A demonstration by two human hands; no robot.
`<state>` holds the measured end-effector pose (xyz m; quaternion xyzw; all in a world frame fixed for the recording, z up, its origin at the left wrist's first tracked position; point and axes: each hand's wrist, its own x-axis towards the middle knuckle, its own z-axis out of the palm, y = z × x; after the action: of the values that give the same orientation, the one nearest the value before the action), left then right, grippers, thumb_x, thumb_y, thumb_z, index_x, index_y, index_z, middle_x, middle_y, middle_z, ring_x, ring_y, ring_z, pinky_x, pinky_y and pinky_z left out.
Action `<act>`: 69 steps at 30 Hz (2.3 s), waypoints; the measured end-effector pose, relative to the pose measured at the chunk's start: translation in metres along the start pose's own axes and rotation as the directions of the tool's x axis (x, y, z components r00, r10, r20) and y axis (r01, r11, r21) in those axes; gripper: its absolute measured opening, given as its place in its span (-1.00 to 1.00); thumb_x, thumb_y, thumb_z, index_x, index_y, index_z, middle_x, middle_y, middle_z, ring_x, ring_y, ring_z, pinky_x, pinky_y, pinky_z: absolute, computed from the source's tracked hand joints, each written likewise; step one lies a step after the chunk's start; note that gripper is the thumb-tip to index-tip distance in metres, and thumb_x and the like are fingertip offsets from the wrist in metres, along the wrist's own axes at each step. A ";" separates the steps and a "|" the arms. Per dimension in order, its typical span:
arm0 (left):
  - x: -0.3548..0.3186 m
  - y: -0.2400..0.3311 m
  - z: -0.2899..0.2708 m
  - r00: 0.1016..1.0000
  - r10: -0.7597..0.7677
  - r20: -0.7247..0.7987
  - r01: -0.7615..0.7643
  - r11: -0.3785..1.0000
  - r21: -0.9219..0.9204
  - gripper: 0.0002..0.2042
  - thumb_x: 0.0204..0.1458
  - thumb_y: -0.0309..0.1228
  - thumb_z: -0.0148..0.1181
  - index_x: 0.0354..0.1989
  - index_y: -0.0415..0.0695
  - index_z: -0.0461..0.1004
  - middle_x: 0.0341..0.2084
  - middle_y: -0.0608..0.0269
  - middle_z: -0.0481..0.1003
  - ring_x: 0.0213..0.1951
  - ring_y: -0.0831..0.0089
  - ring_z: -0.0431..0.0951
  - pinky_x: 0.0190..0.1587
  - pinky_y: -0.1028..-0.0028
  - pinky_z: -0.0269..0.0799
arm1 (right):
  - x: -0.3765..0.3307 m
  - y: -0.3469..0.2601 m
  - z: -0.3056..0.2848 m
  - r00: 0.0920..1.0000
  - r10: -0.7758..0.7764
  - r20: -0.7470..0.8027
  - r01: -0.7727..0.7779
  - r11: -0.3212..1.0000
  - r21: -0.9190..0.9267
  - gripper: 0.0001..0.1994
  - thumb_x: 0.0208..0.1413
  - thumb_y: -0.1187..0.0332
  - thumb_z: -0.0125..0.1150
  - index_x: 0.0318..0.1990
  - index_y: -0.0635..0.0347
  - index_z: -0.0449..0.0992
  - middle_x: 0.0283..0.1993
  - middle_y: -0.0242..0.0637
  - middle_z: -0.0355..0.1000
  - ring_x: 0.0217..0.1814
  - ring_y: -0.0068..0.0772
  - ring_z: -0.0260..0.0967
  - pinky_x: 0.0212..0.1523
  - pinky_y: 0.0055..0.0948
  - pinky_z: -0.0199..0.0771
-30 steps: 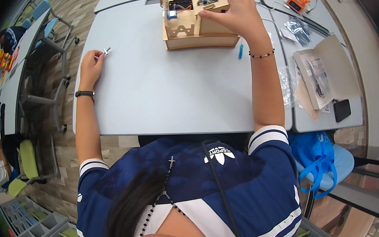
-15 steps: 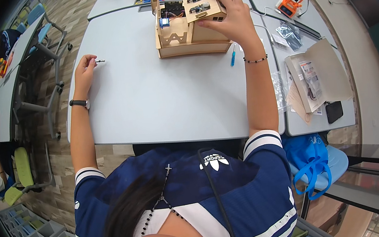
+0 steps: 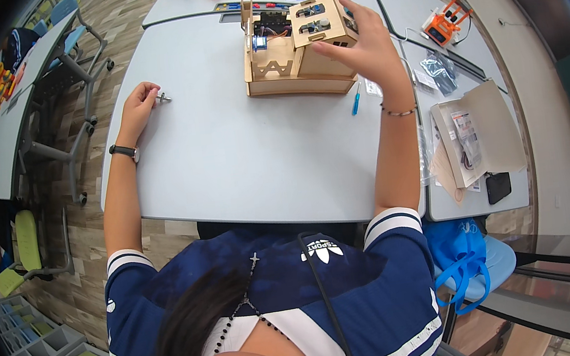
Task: The person assembles a small wooden electronic kit by inserting a cylindrical component, connecting wires, and using a screwdriver to secure parts. They then open a white box and remove packaged components and a small robot toy.
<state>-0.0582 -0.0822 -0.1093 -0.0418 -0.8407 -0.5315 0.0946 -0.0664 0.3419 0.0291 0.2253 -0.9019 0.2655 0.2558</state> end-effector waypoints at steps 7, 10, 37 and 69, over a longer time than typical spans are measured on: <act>-0.005 0.017 0.004 0.994 0.105 0.015 -0.105 0.948 0.301 -0.82 0.05 -0.33 0.08 -0.32 -0.20 0.46 -0.66 0.29 0.41 -0.58 0.53 0.33 -0.47 0.52 0.25 | -0.009 -0.031 0.048 0.966 0.115 -0.232 -0.206 0.884 -0.420 -0.24 -0.17 -0.22 0.20 0.13 0.07 0.30 0.15 0.01 0.17 0.23 0.09 0.05 0.02 0.47 -0.08; -0.004 0.008 0.002 0.993 0.119 0.014 -0.117 0.946 0.304 -0.83 0.05 -0.33 0.09 -0.33 -0.20 0.46 -0.68 0.29 0.40 -0.59 0.52 0.32 -0.48 0.51 0.23 | -0.007 -0.025 0.048 0.971 0.102 -0.215 -0.178 0.910 -0.373 -0.33 -0.18 -0.17 0.23 0.04 0.07 0.40 0.14 -0.09 0.20 0.18 0.00 0.10 0.01 0.18 0.11; -0.004 0.011 -0.001 0.989 0.133 0.062 -0.146 0.932 0.332 -0.86 0.05 -0.40 0.09 -0.31 -0.22 0.43 -0.73 0.34 0.22 -0.61 0.55 0.20 -0.52 0.53 0.16 | 0.003 0.017 0.020 0.980 0.024 -0.199 0.058 0.917 0.394 -0.81 -0.08 0.32 0.22 -0.33 0.21 0.56 -0.09 -0.16 0.44 -0.03 -0.25 0.38 0.03 -0.38 0.32; -0.009 0.021 -0.005 0.992 0.085 0.096 -0.112 0.939 0.325 -0.89 0.04 -0.48 0.06 -0.31 -0.25 0.42 -0.75 0.36 0.19 -0.64 0.56 0.16 -0.55 0.51 0.08 | 0.002 0.005 0.011 0.988 0.081 -0.128 -0.038 0.950 0.309 -0.83 -0.11 0.35 0.26 -0.35 0.21 0.58 -0.10 -0.22 0.43 -0.06 -0.36 0.39 -0.04 -0.46 0.36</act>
<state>-0.0456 -0.0769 -0.0900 -0.0888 -0.9178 -0.3758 0.0927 -0.0747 0.3386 0.0200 0.2157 -0.8362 0.4246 0.2719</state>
